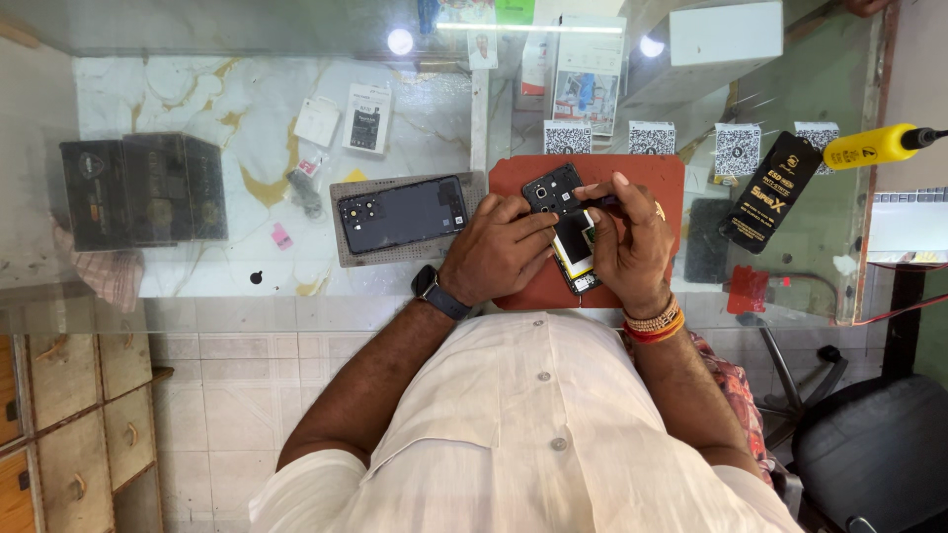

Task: The person works at a glass counter repairing a smartphone. They hold the phone, use a yellow heat gun or soldering tool on it, then use a small screwdriver-like tool to work on the opened phone's internal components while the back cover and battery area are exposed.

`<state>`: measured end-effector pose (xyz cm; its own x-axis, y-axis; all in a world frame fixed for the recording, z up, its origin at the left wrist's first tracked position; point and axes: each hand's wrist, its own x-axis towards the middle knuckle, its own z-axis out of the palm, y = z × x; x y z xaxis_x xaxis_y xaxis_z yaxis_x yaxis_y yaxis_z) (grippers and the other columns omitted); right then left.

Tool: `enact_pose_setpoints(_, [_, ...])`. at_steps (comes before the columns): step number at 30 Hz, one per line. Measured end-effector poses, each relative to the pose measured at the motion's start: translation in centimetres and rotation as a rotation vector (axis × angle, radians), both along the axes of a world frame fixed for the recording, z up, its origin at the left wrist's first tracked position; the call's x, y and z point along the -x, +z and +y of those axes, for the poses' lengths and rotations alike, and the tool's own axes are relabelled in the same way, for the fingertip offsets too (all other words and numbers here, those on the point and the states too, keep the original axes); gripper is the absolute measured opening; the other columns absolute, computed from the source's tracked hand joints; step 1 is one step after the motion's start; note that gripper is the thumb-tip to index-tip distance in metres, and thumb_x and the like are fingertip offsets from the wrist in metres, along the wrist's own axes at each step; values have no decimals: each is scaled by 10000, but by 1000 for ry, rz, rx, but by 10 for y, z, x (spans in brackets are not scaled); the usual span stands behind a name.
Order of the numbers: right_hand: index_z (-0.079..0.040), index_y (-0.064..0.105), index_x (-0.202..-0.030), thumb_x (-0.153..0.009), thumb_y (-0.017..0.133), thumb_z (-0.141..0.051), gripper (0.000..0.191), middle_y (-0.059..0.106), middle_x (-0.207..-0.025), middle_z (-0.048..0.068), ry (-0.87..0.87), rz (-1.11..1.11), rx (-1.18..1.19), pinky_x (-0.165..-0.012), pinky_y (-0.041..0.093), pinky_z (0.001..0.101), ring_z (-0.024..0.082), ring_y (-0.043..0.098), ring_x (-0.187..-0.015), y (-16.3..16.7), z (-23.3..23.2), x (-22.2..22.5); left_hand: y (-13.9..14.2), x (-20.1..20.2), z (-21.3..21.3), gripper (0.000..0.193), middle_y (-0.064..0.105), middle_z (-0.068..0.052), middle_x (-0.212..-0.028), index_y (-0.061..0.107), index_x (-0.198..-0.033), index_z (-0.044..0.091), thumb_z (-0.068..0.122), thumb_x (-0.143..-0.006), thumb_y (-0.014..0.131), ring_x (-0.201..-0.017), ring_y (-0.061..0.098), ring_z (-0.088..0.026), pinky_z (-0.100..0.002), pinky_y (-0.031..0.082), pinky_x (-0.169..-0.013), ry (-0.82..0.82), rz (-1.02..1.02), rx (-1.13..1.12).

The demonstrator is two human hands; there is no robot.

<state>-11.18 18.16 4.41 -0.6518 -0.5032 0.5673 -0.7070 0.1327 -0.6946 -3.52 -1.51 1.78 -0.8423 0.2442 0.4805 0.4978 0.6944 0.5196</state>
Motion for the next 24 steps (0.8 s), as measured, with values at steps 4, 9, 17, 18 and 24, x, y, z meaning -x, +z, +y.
enact_pose_setpoints(4, [-43, 413, -1511, -1008, 587, 186, 579, 689, -1155, 185, 2, 4, -7, -906, 622, 345, 262, 730, -1095, -1, -2, 2, 2, 0, 1, 200, 730, -38, -1203, 769, -1058, 50, 185, -911, 774, -1053, 593, -220, -388, 458, -905, 11, 11, 18])
enact_pose_setpoints(9, [-43, 427, -1496, -999, 594, 185, 571, 701, -1143, 177, 7, 17, -27, -865, 621, 329, 257, 736, -1070, -2, -3, 2, 2, 1, 2, 189, 728, -33, -1199, 770, -1058, 54, 184, -920, 765, -1038, 593, -215, -383, 454, -897, 22, 20, 24])
enact_pose_setpoints(17, [-52, 556, -1369, -929, 773, 95, 513, 732, -1041, 163, -25, 119, -75, -735, 579, 309, 220, 728, -929, 4, -4, 4, 3, 0, 2, 178, 724, -36, -1197, 769, -1051, 48, 175, -927, 758, -1029, 590, -211, -376, 447, -894, 33, 14, 34])
enact_pose_setpoints(18, [-65, 584, -1341, -919, 785, 79, 489, 717, -1026, 171, -44, 140, -57, -781, 598, 340, 223, 727, -930, 6, -5, 4, 4, 1, 2, 181, 723, -35, -1199, 768, -1054, 48, 176, -927, 757, -1027, 588, -211, -377, 447, -896, 33, 12, 35])
enact_pose_setpoints(24, [-31, 597, -1311, -936, 610, 149, 416, 730, -1041, 177, 44, 111, -8, -878, 576, 403, 300, 707, -1009, 23, -8, 6, 5, 1, 2, 186, 719, -29, -1206, 765, -1055, 49, 177, -919, 755, -1028, 586, -210, -378, 450, -905, 26, 2, 22])
